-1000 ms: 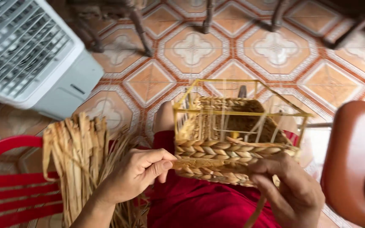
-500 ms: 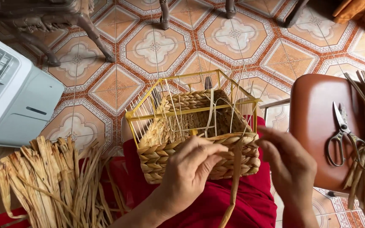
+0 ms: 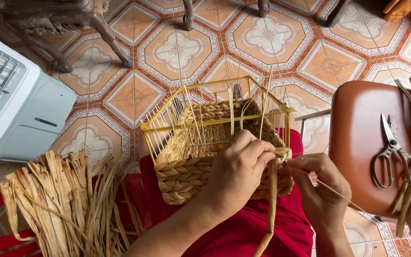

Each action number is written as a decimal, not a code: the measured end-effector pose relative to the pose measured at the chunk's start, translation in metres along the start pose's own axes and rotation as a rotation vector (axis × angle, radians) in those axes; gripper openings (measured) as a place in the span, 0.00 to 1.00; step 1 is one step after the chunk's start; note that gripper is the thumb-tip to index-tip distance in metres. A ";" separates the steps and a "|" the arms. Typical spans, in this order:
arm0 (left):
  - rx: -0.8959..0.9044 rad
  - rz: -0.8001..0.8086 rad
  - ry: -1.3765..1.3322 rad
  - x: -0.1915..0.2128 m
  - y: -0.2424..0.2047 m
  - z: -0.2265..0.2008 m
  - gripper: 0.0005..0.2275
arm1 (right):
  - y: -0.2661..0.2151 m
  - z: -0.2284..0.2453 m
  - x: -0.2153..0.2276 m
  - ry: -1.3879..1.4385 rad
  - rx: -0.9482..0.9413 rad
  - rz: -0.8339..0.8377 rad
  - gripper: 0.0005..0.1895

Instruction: Weaving dried plant fibers around a wire basket frame.

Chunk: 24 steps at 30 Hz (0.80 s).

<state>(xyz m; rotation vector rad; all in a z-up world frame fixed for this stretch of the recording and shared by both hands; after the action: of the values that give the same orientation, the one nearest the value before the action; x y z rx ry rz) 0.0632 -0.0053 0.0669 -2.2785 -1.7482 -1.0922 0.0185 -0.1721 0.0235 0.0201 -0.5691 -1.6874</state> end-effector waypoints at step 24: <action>-0.172 0.136 0.574 -0.005 -0.031 -0.024 0.22 | 0.063 0.023 -0.018 -0.365 -0.096 0.287 0.08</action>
<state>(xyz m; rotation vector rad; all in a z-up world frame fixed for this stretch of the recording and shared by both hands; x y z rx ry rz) 0.0242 -0.0095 0.0705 -1.8542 -1.2966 -1.7016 0.0725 -0.1524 0.0618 -0.4276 -0.7243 -1.4413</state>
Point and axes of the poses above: each hand's wrist, its own y-axis towards the middle knuckle, its own x-axis out of the back of the hand, z = x × y, the point moved 10 cm from there along y, towards the middle knuckle, and after that the axes turned 5 degrees about z, right-handed, at the moved point
